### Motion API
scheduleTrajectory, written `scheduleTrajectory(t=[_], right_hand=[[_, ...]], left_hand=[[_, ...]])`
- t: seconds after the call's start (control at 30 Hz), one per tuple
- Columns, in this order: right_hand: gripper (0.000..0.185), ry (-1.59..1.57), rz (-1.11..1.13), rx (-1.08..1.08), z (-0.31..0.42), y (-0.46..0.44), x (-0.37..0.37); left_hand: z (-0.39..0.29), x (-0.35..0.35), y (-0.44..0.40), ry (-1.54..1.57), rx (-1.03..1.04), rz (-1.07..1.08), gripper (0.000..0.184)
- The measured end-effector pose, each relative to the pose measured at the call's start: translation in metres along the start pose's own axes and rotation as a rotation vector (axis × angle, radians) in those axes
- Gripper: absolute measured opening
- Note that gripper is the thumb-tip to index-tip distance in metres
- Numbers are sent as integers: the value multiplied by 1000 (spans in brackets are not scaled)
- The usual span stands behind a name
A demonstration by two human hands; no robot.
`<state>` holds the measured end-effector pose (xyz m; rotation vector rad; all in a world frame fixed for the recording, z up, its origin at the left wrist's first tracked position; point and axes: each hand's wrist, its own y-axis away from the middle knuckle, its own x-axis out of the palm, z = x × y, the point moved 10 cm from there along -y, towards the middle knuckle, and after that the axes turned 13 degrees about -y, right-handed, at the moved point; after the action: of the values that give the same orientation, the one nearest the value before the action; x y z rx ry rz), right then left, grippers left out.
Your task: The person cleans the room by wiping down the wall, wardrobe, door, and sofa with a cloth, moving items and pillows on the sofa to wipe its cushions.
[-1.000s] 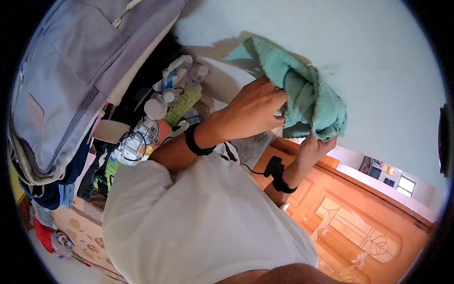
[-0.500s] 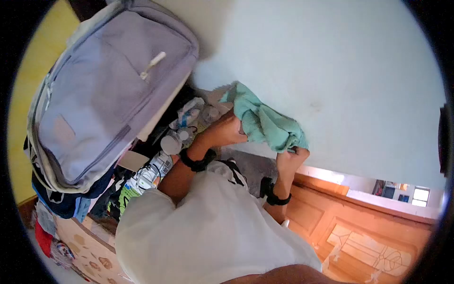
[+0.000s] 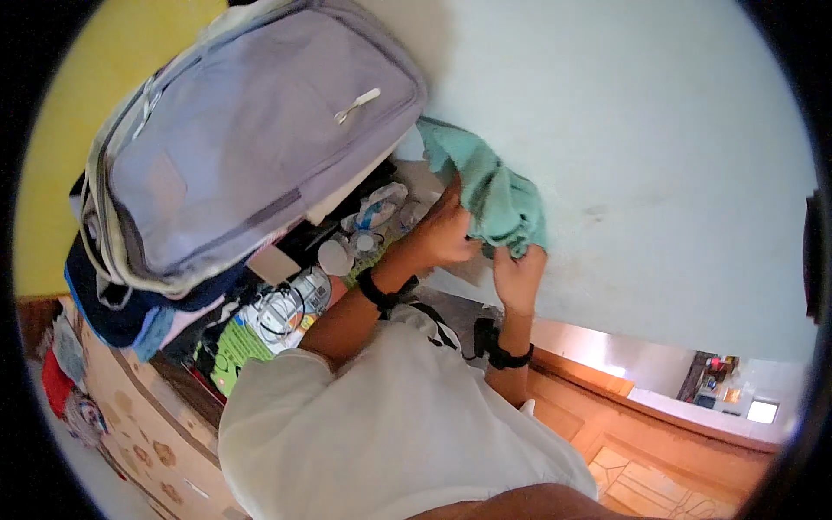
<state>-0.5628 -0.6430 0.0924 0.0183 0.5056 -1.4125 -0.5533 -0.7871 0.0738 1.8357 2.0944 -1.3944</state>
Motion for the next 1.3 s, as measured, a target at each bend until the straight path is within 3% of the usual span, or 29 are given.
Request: scheduleTrajectory(t=[0.03,0.13,0.2,0.27,0.33,0.4,0.47,0.6,0.63,0.67,0.7,0.8,0.83,0.9,1.0,1.03,1.07,1.13,1.2,1.23,1.3], right_hand=[[23,68,72,-3,-8,1,13],[20,152,185,-61,-10,14,23],[28,161,89,-220,33,19,2],[33,140,96,-211,45,22,-19],[31,134,7,-256,66,23,-44],[34,-3,14,-245,57,22,-52],[35,-87,26,-115,18,21,-54],[40,221,140,-265,-34,47,-37],[51,301,173,-203,-42,55,-32],[51,291,233,-207,-43,65,-33],[55,201,215,-207,-43,67,-44],[71,-153,217,-297,-44,61,-75],[71,-165,261,-281,-46,66,-78],[71,-166,69,-141,-64,68,-102],[75,-250,371,42,-105,53,-62],[74,-387,394,263,-103,75,-49],[74,-394,405,263,-106,81,-45],[72,112,457,438,-160,99,-46],[71,-28,462,468,-222,118,-47],[70,-200,446,451,-232,128,-36],[71,-216,535,355,-255,140,-31]], left_hand=[[8,1,5,48,-102,31,86],[20,11,26,33,-120,-20,87],[-2,-9,6,26,-68,-84,89],[-53,-26,-15,-121,117,-74,92],[-79,-25,-31,-120,99,-107,90],[-91,-18,-32,-110,89,-143,89],[-86,1,-22,-49,70,-227,72],[-63,44,32,-290,22,-247,63],[-45,75,47,-174,1,-94,59],[-40,97,61,-58,-14,53,55],[-66,75,65,31,25,-69,35],[-118,72,66,-190,8,-28,47],[-132,72,66,-200,-39,-36,47],[-149,71,66,-335,-117,-45,47],[-104,107,107,-136,-360,88,46],[-110,107,128,-152,-378,89,46],[-105,119,147,-134,-453,179,46],[-95,135,183,-111,-547,270,47],[-83,147,220,-131,-677,363,45],[-89,130,234,-164,-666,351,45],[-99,136,261,-77,-672,426,43]])
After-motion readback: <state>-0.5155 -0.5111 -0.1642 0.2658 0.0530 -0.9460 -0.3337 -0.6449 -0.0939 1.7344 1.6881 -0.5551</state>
